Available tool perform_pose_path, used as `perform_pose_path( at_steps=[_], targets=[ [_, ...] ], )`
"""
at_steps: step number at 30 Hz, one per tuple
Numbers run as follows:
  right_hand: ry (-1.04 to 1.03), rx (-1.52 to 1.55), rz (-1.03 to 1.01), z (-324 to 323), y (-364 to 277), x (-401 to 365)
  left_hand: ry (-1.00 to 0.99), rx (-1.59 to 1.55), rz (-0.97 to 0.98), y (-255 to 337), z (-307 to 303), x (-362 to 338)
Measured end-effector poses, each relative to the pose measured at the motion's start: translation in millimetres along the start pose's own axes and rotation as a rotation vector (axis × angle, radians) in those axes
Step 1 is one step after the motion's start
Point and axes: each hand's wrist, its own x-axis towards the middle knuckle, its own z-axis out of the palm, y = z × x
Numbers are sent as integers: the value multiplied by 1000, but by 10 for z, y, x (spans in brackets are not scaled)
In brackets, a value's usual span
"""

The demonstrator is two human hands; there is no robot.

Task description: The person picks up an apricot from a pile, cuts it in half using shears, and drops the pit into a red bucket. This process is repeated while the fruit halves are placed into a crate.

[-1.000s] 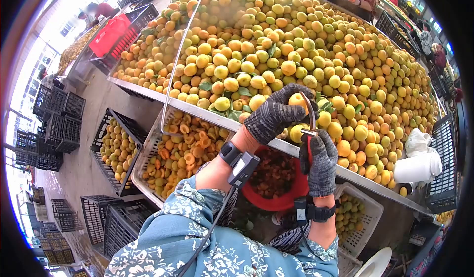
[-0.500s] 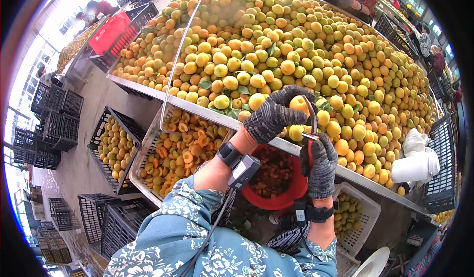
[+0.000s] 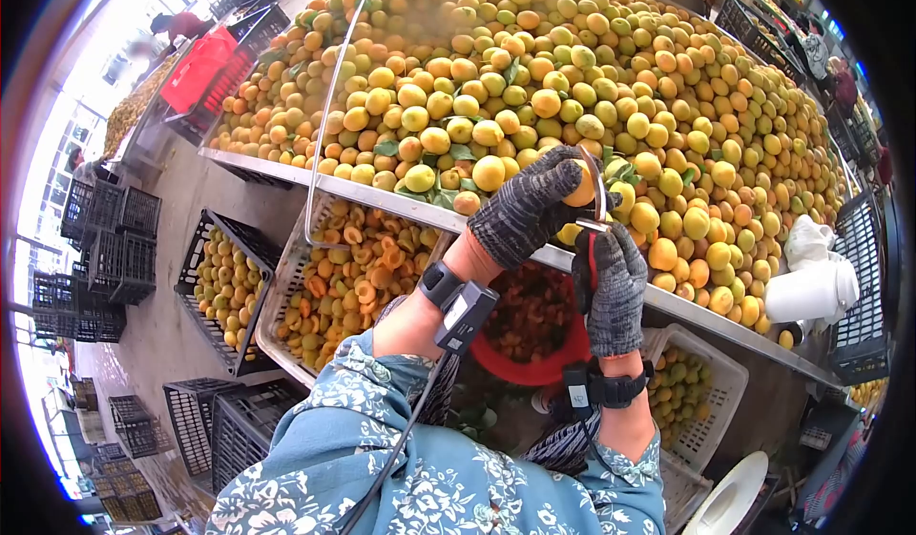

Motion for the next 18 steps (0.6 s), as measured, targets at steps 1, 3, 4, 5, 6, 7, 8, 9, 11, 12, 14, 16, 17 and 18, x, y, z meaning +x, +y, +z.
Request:
perform_pose_path(
  at_steps=[1,3,4,5,6,7,8,9,11,12,14,16,17,18],
  targets=[
    [36,46,13,31,0,7,-2,-1,-5,-27,-16,-2],
    [72,18,-23,66,8,31,-40,203,-62,-22,17,-27],
    [46,47,0,48,33,36,-35,237,-52,-41,-23,6],
    [18,77,22,27,48,43,-38,238,-54,-55,-6,1],
    [-18,96,63,-11,54,41,32,196,-61,-72,15,-18],
    [-16,98,63,-18,59,25,103,156,-65,-75,26,-28],
    [1,96,94,-20,68,8,105,157,-64,-57,17,-14],
    [17,93,127,-19,80,-2,98,49,-74,-31,-2,9],
    [25,96,107,13,143,-1,83,-170,-95,-7,-29,33],
    [35,100,84,28,167,3,134,-172,-118,-39,7,37],
    [32,59,16,28,147,79,150,-142,-152,-158,74,-3],
    [-1,42,8,-4,65,114,137,-157,-221,-226,80,-7],
    [7,42,4,-46,106,126,130,-158,-228,-257,6,30],
    [37,-212,-198,-101,211,161,104,81,-145,-265,-80,90]
  ],
)
